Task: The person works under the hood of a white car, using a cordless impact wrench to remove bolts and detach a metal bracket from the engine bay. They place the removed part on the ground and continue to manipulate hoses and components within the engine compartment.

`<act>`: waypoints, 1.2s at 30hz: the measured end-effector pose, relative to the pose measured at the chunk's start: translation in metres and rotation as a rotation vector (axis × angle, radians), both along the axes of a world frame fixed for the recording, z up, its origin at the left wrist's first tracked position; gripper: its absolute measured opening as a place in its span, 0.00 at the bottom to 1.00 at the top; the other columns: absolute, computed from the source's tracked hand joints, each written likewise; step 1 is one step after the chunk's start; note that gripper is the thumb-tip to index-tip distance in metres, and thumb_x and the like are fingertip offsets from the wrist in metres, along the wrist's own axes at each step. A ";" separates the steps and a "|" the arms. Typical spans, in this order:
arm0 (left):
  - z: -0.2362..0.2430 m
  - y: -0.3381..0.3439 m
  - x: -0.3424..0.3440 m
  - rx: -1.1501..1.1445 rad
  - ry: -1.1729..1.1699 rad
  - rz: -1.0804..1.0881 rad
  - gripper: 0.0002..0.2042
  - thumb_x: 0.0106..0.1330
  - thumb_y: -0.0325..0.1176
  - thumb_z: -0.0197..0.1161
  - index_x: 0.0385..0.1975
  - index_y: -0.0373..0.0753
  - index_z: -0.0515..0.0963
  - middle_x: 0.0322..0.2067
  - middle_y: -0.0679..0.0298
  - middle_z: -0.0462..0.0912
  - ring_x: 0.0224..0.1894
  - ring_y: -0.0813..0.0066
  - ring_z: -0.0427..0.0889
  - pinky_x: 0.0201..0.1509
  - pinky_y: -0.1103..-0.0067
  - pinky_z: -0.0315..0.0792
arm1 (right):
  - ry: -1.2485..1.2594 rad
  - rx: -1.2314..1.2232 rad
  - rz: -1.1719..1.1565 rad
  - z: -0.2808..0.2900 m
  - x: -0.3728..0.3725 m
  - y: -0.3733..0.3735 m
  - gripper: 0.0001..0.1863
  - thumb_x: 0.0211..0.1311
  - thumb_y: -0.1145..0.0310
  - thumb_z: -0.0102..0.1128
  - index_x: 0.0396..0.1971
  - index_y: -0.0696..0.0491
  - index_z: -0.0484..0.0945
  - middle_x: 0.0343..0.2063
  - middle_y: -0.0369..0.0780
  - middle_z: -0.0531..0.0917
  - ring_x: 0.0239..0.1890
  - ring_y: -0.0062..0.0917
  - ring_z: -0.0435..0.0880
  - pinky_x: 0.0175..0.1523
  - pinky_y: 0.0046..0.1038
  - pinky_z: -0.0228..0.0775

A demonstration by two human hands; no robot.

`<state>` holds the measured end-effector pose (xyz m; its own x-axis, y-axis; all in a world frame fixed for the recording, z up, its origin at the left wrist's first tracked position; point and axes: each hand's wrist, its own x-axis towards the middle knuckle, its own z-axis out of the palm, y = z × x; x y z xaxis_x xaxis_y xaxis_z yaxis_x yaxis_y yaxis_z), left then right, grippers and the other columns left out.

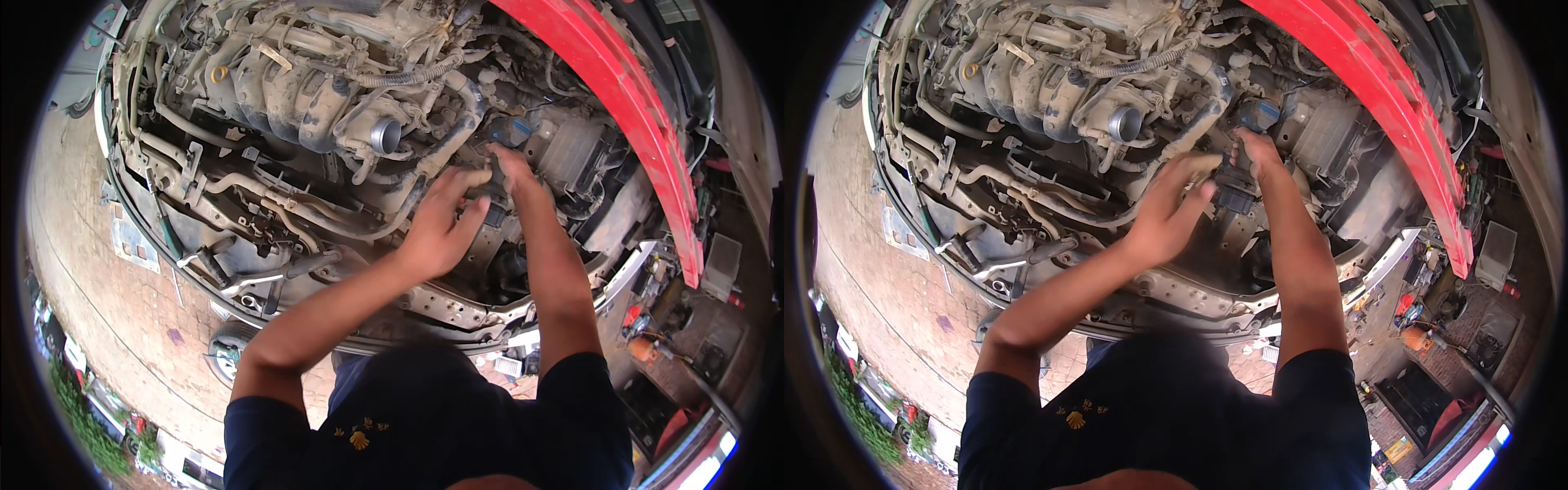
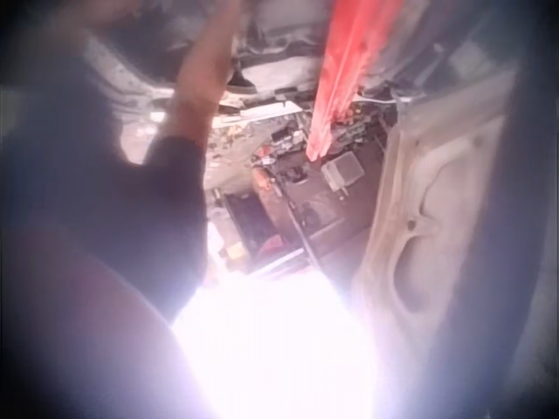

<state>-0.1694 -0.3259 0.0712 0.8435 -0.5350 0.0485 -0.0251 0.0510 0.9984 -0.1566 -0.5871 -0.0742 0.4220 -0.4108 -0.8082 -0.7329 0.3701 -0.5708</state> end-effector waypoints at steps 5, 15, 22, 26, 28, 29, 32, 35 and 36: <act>-0.162 -0.141 0.054 0.124 0.954 0.113 0.28 0.74 0.56 0.45 0.49 0.31 0.74 0.32 0.54 0.77 0.32 0.58 0.79 0.36 0.65 0.75 | -0.076 -0.009 -0.015 0.028 0.013 0.024 0.08 0.62 0.69 0.64 0.34 0.59 0.80 0.25 0.40 0.81 0.20 0.28 0.79 0.25 0.32 0.73; -0.206 -0.153 0.048 -0.143 1.238 0.099 0.24 0.72 0.58 0.49 0.28 0.42 0.74 0.19 0.64 0.72 0.15 0.70 0.70 0.19 0.71 0.66 | 0.038 0.073 0.023 0.017 0.006 0.012 0.09 0.64 0.67 0.66 0.38 0.54 0.77 0.24 0.36 0.78 0.20 0.25 0.78 0.25 0.30 0.75; -0.234 -0.155 0.042 0.058 0.877 0.117 0.33 0.72 0.57 0.46 0.59 0.30 0.74 0.57 0.47 0.77 0.61 0.57 0.73 0.67 0.73 0.62 | 0.013 0.112 -0.023 0.047 0.008 0.006 0.10 0.65 0.67 0.66 0.41 0.54 0.77 0.25 0.36 0.76 0.21 0.25 0.76 0.27 0.31 0.75; -0.221 -0.158 0.050 0.059 0.845 0.133 0.33 0.73 0.54 0.44 0.64 0.30 0.70 0.66 0.50 0.72 0.70 0.60 0.66 0.74 0.75 0.53 | -0.010 0.084 -0.006 0.048 -0.001 0.001 0.10 0.65 0.67 0.66 0.40 0.53 0.77 0.25 0.36 0.76 0.22 0.25 0.76 0.26 0.31 0.75; -0.228 -0.160 0.053 0.109 0.803 0.087 0.37 0.71 0.60 0.42 0.68 0.35 0.68 0.69 0.47 0.67 0.72 0.53 0.62 0.75 0.72 0.52 | -0.018 0.081 0.005 0.048 -0.001 -0.001 0.10 0.65 0.66 0.67 0.39 0.53 0.77 0.25 0.36 0.76 0.22 0.25 0.76 0.26 0.31 0.75; -0.233 -0.162 0.056 0.135 0.781 0.068 0.39 0.70 0.63 0.40 0.69 0.37 0.67 0.70 0.45 0.65 0.74 0.49 0.60 0.75 0.70 0.52 | -0.035 0.084 -0.009 0.049 0.001 -0.002 0.10 0.64 0.66 0.67 0.39 0.54 0.77 0.25 0.36 0.77 0.22 0.24 0.76 0.27 0.31 0.74; -0.229 -0.177 0.070 0.162 0.712 0.043 0.36 0.72 0.58 0.39 0.67 0.33 0.68 0.68 0.46 0.68 0.72 0.54 0.63 0.74 0.72 0.53 | -0.076 0.095 -0.058 0.049 0.004 -0.008 0.11 0.64 0.66 0.68 0.39 0.54 0.76 0.24 0.37 0.77 0.22 0.25 0.76 0.28 0.30 0.72; -0.212 -0.183 0.084 0.250 0.710 -0.017 0.36 0.73 0.58 0.39 0.66 0.31 0.69 0.68 0.43 0.68 0.71 0.52 0.65 0.74 0.72 0.54 | -0.112 0.120 -0.107 0.040 0.008 -0.017 0.10 0.64 0.67 0.67 0.38 0.54 0.76 0.24 0.37 0.77 0.23 0.26 0.76 0.28 0.30 0.72; -0.216 -0.188 0.089 0.262 0.728 -0.032 0.37 0.73 0.59 0.38 0.66 0.30 0.69 0.68 0.42 0.68 0.71 0.51 0.64 0.74 0.72 0.54 | -0.109 0.121 -0.143 0.036 0.011 -0.017 0.09 0.65 0.68 0.67 0.37 0.54 0.76 0.24 0.37 0.77 0.23 0.26 0.77 0.27 0.31 0.73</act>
